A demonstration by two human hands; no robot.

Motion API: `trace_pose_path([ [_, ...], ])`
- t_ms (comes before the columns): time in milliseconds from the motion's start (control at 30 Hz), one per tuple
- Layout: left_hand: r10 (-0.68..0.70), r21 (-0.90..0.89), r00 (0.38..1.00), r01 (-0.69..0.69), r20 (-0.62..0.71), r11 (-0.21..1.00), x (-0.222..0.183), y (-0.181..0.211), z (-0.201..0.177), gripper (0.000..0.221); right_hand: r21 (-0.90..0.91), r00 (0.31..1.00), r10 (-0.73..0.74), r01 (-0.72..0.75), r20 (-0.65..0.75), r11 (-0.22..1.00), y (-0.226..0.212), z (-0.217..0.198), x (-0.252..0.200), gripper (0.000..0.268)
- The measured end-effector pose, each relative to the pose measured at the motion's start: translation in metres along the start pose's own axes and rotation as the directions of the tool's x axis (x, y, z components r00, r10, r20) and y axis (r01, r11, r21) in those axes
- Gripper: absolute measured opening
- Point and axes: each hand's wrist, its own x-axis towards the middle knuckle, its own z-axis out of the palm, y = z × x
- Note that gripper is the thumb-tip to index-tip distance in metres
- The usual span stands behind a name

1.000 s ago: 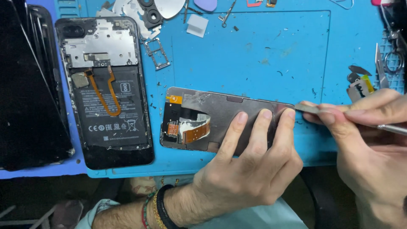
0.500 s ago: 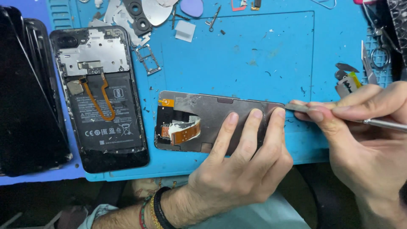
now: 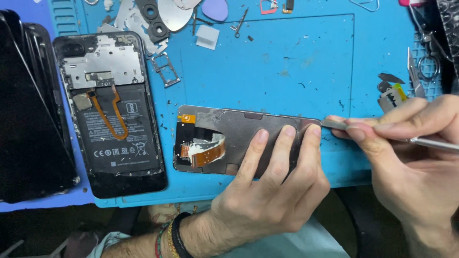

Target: Disassembling a cracked smartphone screen from the frame using a prying tool and cleaning the parts

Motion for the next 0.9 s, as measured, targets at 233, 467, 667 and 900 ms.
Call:
trace_pose_path([
  [233,0.01,-0.004,1.0,-0.01,-0.001,1.0,0.0012,0.0015,0.0007,0.025,-0.035,0.999,-0.039,0.038,-0.004,0.999,-0.0001,0.0001,-0.0014,0.034],
  [467,0.006,-0.012,1.0,-0.006,-0.002,1.0,0.0013,0.0015,-0.0001,0.026,-0.019,1.0,-0.022,0.022,0.017,1.0,-0.0027,-0.0015,0.0049,0.032],
  [667,0.007,-0.006,1.0,-0.007,0.008,1.0,0.0012,0.0005,-0.0008,0.025,0.075,0.999,0.016,-0.019,0.033,0.997,-0.0013,-0.0016,0.005,0.029],
  [900,0.006,-0.032,1.0,-0.005,0.009,0.999,0.0023,0.0023,-0.0014,0.023,0.126,0.999,0.042,-0.045,0.027,0.991,0.0013,-0.0039,0.0014,0.032],
])
